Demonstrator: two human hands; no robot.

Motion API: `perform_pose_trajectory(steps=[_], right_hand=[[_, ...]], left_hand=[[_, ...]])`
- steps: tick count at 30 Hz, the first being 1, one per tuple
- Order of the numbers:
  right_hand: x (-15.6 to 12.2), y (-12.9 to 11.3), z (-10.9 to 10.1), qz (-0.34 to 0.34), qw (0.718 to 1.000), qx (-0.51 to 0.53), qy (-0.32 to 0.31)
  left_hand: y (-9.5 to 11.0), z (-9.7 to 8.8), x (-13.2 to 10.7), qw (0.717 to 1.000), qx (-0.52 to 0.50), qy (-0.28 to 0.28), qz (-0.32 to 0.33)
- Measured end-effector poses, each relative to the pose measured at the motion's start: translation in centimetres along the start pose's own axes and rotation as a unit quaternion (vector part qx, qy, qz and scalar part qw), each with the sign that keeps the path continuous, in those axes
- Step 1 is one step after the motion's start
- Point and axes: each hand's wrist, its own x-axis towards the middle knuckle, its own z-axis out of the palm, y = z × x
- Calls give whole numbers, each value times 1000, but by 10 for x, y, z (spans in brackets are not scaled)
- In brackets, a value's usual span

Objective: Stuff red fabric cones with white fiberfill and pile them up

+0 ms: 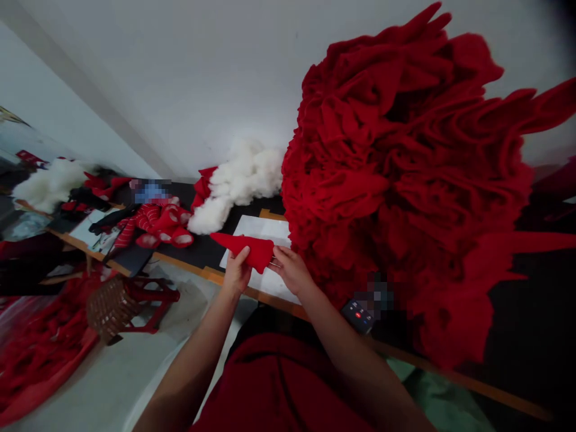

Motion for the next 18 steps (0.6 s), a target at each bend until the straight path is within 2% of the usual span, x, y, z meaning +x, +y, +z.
perform_pose_trajectory(steps=[3,8,15,18], right_hand=[[-9,9,0,-89,993,-69,38],[-17,25,8,-175,975,-134,21],[-22,22,15,-239,946,-216,17],[-22,21,13,-203,967,-152,-10]], left_hand=[[-2,2,3,999,-28,36,4],[-6,9,-2,999,-22,39,-1],[-3,21,-16,999,-22,-6,-36],[-3,23,-17,998,-47,21,-44]])
